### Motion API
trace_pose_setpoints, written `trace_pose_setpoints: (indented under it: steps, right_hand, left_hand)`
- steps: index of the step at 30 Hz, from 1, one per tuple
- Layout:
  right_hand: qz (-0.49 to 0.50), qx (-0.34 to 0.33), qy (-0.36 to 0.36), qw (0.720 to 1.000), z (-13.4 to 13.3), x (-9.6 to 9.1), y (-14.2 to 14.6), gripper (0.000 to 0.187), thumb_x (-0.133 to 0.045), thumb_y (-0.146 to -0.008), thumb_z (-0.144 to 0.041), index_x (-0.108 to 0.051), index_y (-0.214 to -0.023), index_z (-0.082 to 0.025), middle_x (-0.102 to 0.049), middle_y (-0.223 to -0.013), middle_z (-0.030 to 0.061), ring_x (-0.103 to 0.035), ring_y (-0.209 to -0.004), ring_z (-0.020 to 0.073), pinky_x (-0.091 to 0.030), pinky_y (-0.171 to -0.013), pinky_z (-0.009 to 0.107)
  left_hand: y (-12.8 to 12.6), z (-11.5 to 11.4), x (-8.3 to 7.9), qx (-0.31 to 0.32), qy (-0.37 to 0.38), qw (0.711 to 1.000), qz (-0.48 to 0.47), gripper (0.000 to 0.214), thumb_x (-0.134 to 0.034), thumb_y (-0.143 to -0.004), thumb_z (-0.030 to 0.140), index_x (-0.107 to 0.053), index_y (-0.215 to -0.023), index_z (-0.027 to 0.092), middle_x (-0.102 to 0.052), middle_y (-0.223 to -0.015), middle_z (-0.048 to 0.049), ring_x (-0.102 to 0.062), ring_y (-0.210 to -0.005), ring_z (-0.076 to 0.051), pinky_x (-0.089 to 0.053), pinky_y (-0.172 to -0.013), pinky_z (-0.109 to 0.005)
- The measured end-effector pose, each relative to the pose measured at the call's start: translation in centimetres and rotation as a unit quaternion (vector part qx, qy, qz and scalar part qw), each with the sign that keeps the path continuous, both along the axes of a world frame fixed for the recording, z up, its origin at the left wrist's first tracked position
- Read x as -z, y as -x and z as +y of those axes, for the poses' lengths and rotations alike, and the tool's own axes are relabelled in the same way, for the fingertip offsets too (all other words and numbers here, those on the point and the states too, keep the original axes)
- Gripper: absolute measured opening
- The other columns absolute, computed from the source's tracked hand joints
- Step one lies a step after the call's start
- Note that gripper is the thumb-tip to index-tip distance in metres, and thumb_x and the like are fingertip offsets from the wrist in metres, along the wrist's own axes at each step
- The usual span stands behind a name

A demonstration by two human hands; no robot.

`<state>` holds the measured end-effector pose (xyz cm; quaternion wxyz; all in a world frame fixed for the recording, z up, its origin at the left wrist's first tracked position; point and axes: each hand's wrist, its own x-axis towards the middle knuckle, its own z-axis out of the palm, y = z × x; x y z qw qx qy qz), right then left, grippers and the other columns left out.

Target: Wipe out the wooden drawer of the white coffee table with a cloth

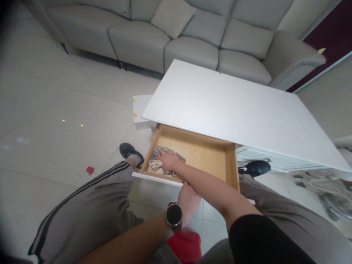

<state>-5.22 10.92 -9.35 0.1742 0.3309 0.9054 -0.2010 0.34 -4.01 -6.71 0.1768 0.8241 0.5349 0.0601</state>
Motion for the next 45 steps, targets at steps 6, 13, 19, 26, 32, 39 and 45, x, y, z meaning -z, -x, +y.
trace_pose_setpoints:
  steps: [6, 13, 19, 26, 32, 39, 45]
  right_hand:
    - [-0.03, 0.11, -0.03, 0.993, 2.3, -0.3, -3.3, 0.074, -0.055, -0.091, -0.029, -0.035, -0.161, -0.041, -0.044, -0.154, 0.0116, -0.068, -0.105, 0.0287, -0.054, -0.088, 0.039]
    - [-0.01, -0.078, 0.023, 0.997, -0.1, -0.1, -7.5, 0.058, -0.061, -0.088, -0.032, -0.056, -0.145, -0.042, -0.055, -0.136, 0.007, -0.068, -0.095, 0.0225, -0.05, -0.077, 0.03]
    - [0.006, -0.082, 0.035, 0.996, -0.3, 0.4, -11.3, 0.05, -0.06, -0.089, -0.033, -0.062, -0.138, -0.041, -0.057, -0.132, 0.0051, -0.066, -0.095, 0.021, -0.047, -0.075, 0.028]
    - [-0.041, 0.225, -0.066, 0.971, 3.1, 2.1, -18.5, 0.065, -0.061, -0.088, -0.033, -0.048, -0.151, -0.028, -0.047, -0.144, 0.017, -0.063, -0.093, 0.0242, -0.047, -0.085, 0.037]
    - [-0.016, 0.142, -0.011, 0.99, -0.5, 2.2, -17.7, 0.077, -0.071, -0.077, -0.033, -0.047, -0.15, -0.034, -0.047, -0.14, 0.0133, -0.063, -0.089, 0.0222, -0.049, -0.079, 0.035]
    - [0.107, 0.069, 0.074, 0.989, -2.3, 3.3, -11.9, 0.077, -0.074, -0.076, -0.028, -0.049, -0.148, -0.028, -0.048, -0.134, 0.0094, -0.062, -0.097, 0.0203, -0.049, -0.089, 0.032]
    - [0.092, 0.128, 0.031, 0.987, 0.0, 3.8, -11.4, 0.07, -0.072, -0.081, -0.041, -0.05, -0.146, -0.03, -0.048, -0.141, 0.0097, -0.063, -0.103, 0.0237, -0.048, -0.093, 0.036]
  left_hand:
    - [0.8, 0.3, -2.9, 0.066, 0.08, 0.992, 0.065, 0.034, -0.044, -0.099, 0.016, -0.069, -0.122, 0.013, -0.071, -0.105, -0.0161, -0.064, -0.1, -0.029, -0.045, -0.078, -0.041]
    - [1.2, 0.5, -4.2, 0.053, 0.1, 0.992, 0.062, 0.035, -0.036, -0.102, 0.017, -0.065, -0.123, 0.018, -0.069, -0.111, -0.0135, -0.064, -0.103, -0.029, -0.042, -0.08, -0.041]
    - [1.1, 0.2, -4.2, 0.047, 0.084, 0.994, 0.055, 0.032, -0.038, -0.102, 0.016, -0.064, -0.12, 0.016, -0.068, -0.114, -0.015, -0.064, -0.106, -0.031, -0.044, -0.082, -0.044]
    - [0.9, 0.3, -4.5, 0.051, 0.078, 0.993, 0.073, 0.031, -0.04, -0.101, 0.014, -0.062, -0.122, 0.015, -0.068, -0.107, -0.014, -0.066, -0.097, -0.028, -0.047, -0.078, -0.043]
    - [0.6, 0.3, -4.0, 0.054, 0.071, 0.994, 0.067, 0.033, -0.04, -0.101, 0.014, -0.064, -0.123, 0.016, -0.068, -0.108, -0.0145, -0.067, -0.101, -0.03, -0.049, -0.077, -0.043]
    - [0.3, 0.2, -3.5, 0.051, 0.04, 0.995, 0.073, 0.031, -0.04, -0.101, 0.015, -0.066, -0.118, 0.016, -0.068, -0.109, -0.0145, -0.067, -0.1, -0.03, -0.05, -0.08, -0.045]
    - [0.2, 0.3, -4.0, 0.054, 0.048, 0.995, 0.076, 0.031, -0.039, -0.101, 0.014, -0.066, -0.117, 0.016, -0.068, -0.106, -0.0139, -0.067, -0.099, -0.028, -0.05, -0.079, -0.042]
